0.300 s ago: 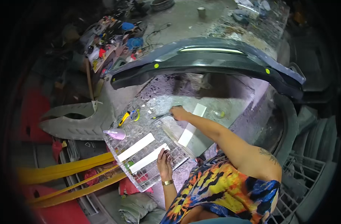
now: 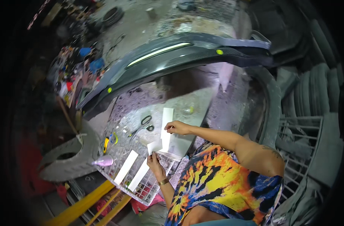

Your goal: Applying and trimming white adhesive tape markers onto a carbon fiber car component using scissors.

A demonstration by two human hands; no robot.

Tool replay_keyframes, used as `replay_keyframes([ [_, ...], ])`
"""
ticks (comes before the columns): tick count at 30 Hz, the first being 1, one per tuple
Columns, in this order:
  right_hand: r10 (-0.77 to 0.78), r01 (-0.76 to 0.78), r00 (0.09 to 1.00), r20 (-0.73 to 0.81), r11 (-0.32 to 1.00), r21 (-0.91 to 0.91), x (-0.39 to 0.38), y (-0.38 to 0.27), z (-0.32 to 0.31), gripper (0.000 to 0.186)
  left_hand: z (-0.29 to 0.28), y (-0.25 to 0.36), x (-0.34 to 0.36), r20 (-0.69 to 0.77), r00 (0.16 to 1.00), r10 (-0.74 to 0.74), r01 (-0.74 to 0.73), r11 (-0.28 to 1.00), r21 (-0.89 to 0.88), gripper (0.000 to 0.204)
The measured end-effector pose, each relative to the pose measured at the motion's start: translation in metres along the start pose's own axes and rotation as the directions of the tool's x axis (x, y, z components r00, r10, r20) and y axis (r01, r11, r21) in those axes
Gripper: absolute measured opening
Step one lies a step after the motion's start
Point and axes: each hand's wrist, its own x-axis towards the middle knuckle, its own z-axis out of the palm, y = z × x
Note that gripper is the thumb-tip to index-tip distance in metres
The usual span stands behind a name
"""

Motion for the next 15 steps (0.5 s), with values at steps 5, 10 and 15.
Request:
replay_keyframes([
  [5, 0.08, -0.022, 0.934, -0.348, 0.986, 0.168, -0.08, 0.005, -0.048, 0.024, 0.076, 0.013, 0.017, 0.296, 0.946, 0.133, -0.218, 0.935, 0.279, 0.009],
  [10, 0.063, 0.025, 0.755, -0.652, 0.992, 0.125, -0.143, -0.027, -0.09, 0.022, 0.143, 0.038, 0.011, 0.676, 0.73, 0.1, -0.361, 0.896, 0.257, 0.012],
  [15, -0.187, 0.037, 0.65, -0.737, 0.976, -0.215, -0.189, -0.095, -0.078, 0.024, 0.175, 0.048, 0.005, 0.871, 0.482, 0.094, -0.716, 0.615, 0.33, 0.01],
])
